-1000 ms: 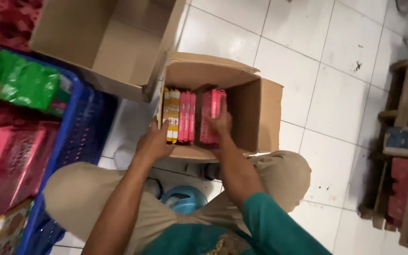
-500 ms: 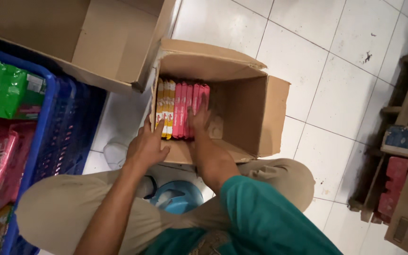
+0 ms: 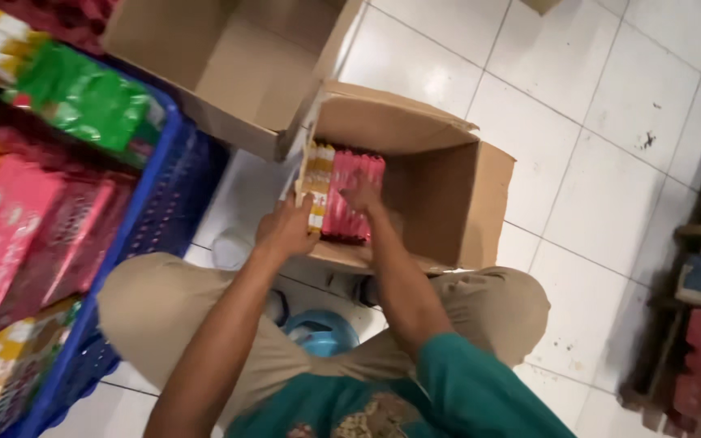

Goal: The person sits on a small stool and packs various colorful snack packets from a blue crate into a cardboard box. They pick up stacks of snacks, including yellow, pink, green, and orange packets, and place them neatly into the box.

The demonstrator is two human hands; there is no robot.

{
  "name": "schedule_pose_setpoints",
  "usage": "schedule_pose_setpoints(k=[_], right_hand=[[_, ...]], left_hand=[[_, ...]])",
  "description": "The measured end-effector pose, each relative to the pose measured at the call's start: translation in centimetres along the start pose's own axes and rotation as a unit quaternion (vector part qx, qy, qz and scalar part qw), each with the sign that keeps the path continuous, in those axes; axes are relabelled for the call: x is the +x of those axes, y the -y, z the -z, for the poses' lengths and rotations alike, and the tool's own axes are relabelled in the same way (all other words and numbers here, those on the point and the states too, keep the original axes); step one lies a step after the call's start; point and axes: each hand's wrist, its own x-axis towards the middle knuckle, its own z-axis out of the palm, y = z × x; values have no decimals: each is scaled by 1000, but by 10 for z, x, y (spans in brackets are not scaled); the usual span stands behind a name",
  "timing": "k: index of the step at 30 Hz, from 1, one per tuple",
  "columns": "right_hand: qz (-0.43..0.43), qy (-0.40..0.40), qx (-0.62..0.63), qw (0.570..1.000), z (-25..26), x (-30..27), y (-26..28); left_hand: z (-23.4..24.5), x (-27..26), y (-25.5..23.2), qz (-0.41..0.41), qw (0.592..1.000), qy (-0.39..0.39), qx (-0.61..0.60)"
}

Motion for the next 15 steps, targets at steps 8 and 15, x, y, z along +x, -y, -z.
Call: schedule_pose_setpoints(k=[8,15], right_hand=[[272,-30,189,943,97,-208,156],[318,-69,208,922,106,-278,198]], left_hand=[[15,-32,-5,-53,985,-165,-16],[56,-69,26,-101,881,-438,-148]])
